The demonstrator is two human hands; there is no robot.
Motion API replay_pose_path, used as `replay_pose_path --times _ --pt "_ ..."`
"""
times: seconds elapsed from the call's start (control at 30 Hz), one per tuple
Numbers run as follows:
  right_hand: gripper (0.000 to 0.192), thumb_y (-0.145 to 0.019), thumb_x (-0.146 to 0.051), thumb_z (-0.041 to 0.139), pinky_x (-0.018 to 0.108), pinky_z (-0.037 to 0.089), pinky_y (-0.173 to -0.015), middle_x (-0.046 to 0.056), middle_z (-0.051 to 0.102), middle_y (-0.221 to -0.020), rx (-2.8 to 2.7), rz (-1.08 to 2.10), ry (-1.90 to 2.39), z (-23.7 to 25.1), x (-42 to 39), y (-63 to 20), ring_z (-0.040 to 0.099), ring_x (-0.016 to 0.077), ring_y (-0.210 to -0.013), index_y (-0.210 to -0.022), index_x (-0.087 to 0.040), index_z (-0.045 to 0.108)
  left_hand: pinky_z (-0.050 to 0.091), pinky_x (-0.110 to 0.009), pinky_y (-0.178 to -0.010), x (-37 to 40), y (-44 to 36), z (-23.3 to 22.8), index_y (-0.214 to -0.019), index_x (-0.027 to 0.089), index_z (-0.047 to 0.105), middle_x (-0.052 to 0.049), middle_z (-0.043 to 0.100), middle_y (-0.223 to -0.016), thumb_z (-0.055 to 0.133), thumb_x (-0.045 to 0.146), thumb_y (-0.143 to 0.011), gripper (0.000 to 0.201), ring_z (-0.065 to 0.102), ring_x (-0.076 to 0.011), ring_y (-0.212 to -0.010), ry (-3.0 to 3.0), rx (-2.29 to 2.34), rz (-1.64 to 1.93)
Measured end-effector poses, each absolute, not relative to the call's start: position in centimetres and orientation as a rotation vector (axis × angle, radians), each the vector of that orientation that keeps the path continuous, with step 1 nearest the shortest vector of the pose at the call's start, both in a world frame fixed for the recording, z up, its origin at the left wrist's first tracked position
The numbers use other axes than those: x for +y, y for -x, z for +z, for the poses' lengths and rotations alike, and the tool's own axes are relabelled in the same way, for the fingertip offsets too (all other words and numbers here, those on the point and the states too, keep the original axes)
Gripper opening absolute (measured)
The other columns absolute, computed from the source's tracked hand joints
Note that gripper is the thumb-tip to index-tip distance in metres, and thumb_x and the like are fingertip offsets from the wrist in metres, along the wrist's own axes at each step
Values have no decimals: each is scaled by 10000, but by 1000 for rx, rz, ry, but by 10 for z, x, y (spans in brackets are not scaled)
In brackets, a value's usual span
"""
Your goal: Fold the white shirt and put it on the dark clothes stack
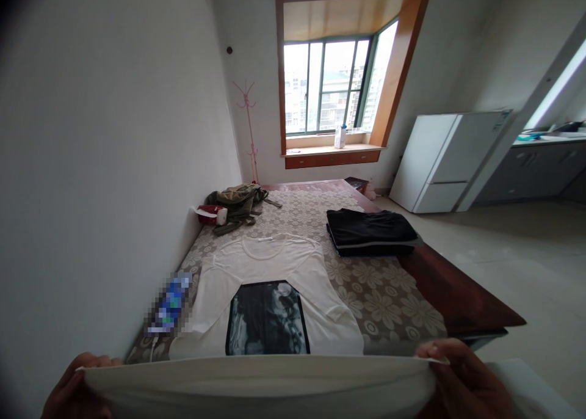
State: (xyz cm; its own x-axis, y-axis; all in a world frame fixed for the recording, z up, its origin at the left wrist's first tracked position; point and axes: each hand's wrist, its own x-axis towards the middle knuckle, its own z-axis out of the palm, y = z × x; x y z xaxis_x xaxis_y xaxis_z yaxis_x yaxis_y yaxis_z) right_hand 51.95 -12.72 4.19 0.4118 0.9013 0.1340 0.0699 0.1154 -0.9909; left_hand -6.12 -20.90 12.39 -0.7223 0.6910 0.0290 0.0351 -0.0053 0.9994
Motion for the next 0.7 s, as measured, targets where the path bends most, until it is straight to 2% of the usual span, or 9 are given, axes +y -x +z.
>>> replay_pose_path --times 0.07,0.2,0.27,0.3,0.37,0.47,0.53,0.6,0.7 --pt "392 -591 -599 886 375 437 -476 69 622 -743 -968 862 1243 58 -117 -513 584 249 -634 -751 -325 655 458 -351 -466 -196 63 133 -600 269 461 17 516 -534 773 720 -527 553 518 -195 -553 -656 1697 1804" --pt "362 -635 -504 924 327 451 -518 28 608 -741 -912 788 955 108 -68 -498 578 222 -693 -809 -337 655 461 -313 -559 -143 71 166 -653 252 436 60 431 -499 726 558 -687 423 461 -146 -562 -841 1487 1974" --pt "367 -635 -509 920 320 462 -554 14 615 -750 -928 686 834 134 -25 -487 584 211 -705 -829 -340 658 457 -276 -596 -101 78 183 -700 247 469 65 457 -556 697 549 -682 379 466 -128 -592 -980 1419 2101" --pt "363 -644 -497 912 312 464 -571 10 638 -787 -977 700 836 144 1 -481 595 203 -713 -845 -334 658 453 -257 -604 -76 83 190 -752 247 505 60 502 -627 669 578 -686 375 497 -126 -634 -1058 1459 2062" --pt "348 -698 -505 855 288 455 -592 -7 664 -800 -1155 656 915 158 59 -466 584 169 -662 -888 -293 654 407 -211 -556 -23 92 195 -826 236 562 67 507 -673 651 599 -674 403 464 -98 -613 -1181 1625 1830" --pt "305 -822 -485 722 311 496 -735 28 718 -846 -1699 534 1170 155 141 -441 647 193 -755 -967 -221 670 451 -229 -543 51 102 178 -814 193 637 36 585 -672 718 527 -620 394 542 -129 -625 -1248 1756 1530" --pt "184 -923 -360 588 289 479 -775 49 744 -905 -2042 303 1477 142 182 -425 672 191 -831 -985 -207 669 468 -247 -514 89 108 154 -764 181 655 24 601 -637 720 487 -609 350 563 -151 -608 -1269 1871 1354" --pt "117 -907 -242 583 283 446 -782 59 757 -910 -2139 214 1607 124 210 -411 683 196 -866 -965 -201 676 478 -260 -494 117 114 126 -722 182 645 14 613 -625 701 451 -633 288 569 -162 -598 -1275 1987 1240" --pt "99 -885 -193 606 308 394 -822 67 769 -911 -2202 123 1714 100 232 -399 690 215 -900 -946 -205 683 506 -276 -532 144 124 90 -745 185 648 5 649 -656 668 400 -730 216 598 -160 -604 -1312 2118 1115"
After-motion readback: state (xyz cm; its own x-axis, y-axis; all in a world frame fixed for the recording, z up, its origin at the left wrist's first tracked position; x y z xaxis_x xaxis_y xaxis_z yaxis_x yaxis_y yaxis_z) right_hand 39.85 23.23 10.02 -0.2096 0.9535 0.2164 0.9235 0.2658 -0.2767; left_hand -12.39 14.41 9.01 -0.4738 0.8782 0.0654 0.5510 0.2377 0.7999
